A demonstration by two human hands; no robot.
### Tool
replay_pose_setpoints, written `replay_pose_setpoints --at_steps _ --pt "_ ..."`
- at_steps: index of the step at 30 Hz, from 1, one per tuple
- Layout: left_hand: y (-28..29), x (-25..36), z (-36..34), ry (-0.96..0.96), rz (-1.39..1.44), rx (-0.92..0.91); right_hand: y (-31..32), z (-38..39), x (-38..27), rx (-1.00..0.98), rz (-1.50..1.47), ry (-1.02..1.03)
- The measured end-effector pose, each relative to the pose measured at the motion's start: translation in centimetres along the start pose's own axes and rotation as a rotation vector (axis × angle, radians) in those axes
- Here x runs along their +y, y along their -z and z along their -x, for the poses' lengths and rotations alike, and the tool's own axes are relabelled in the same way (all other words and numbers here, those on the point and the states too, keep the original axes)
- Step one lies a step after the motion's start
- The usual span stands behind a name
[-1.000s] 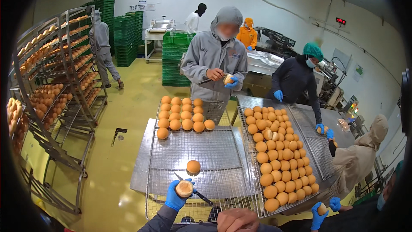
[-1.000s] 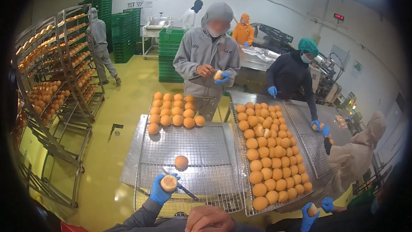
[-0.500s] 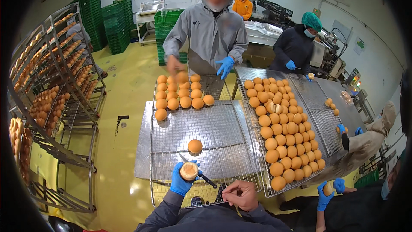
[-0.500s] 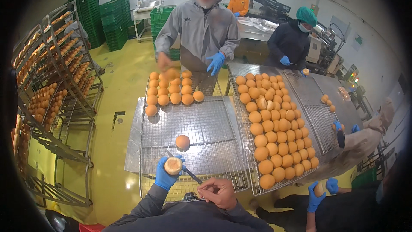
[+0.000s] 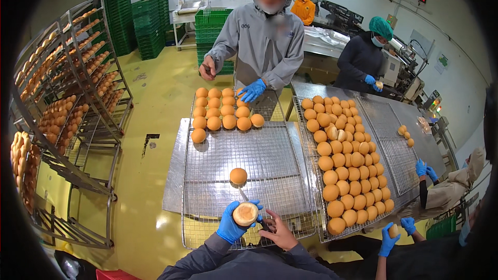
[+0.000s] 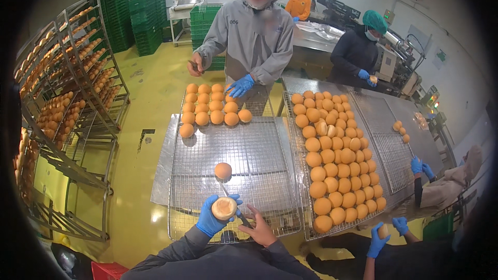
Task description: The person uses a tool to score the surface of round dough pieces on a wire rack before transferring the racks and moving dough between workstations.
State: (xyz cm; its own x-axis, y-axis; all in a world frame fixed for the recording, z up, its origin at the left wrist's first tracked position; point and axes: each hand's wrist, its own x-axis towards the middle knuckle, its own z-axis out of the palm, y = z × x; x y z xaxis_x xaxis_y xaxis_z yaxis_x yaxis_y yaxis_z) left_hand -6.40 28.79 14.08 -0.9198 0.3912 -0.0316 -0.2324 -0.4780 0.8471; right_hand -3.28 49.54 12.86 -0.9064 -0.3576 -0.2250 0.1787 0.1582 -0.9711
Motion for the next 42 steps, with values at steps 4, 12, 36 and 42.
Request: replay_pose_setpoints --at_steps 4,12,36,42 --pt "0.4 -0.6 -0.3 0.183 0.645 0.056 -1.0 0.0 -0.1 -0.072 -0.267 -0.234" --pt "3.2 0.0 0.5 0.012 0.535 0.285 -0.7 1.3 -0.1 0.061 -0.43 -0.231" --pt "2.0 0.3 -0.3 0.157 0.64 0.217 2.5 2.3 -7.4 0.325 -0.092 -0.08" --pt "2.2 1.2 -0.1 0.154 0.602 0.216 9.1 7.5 -31.8 0.615 0.568 1.365"
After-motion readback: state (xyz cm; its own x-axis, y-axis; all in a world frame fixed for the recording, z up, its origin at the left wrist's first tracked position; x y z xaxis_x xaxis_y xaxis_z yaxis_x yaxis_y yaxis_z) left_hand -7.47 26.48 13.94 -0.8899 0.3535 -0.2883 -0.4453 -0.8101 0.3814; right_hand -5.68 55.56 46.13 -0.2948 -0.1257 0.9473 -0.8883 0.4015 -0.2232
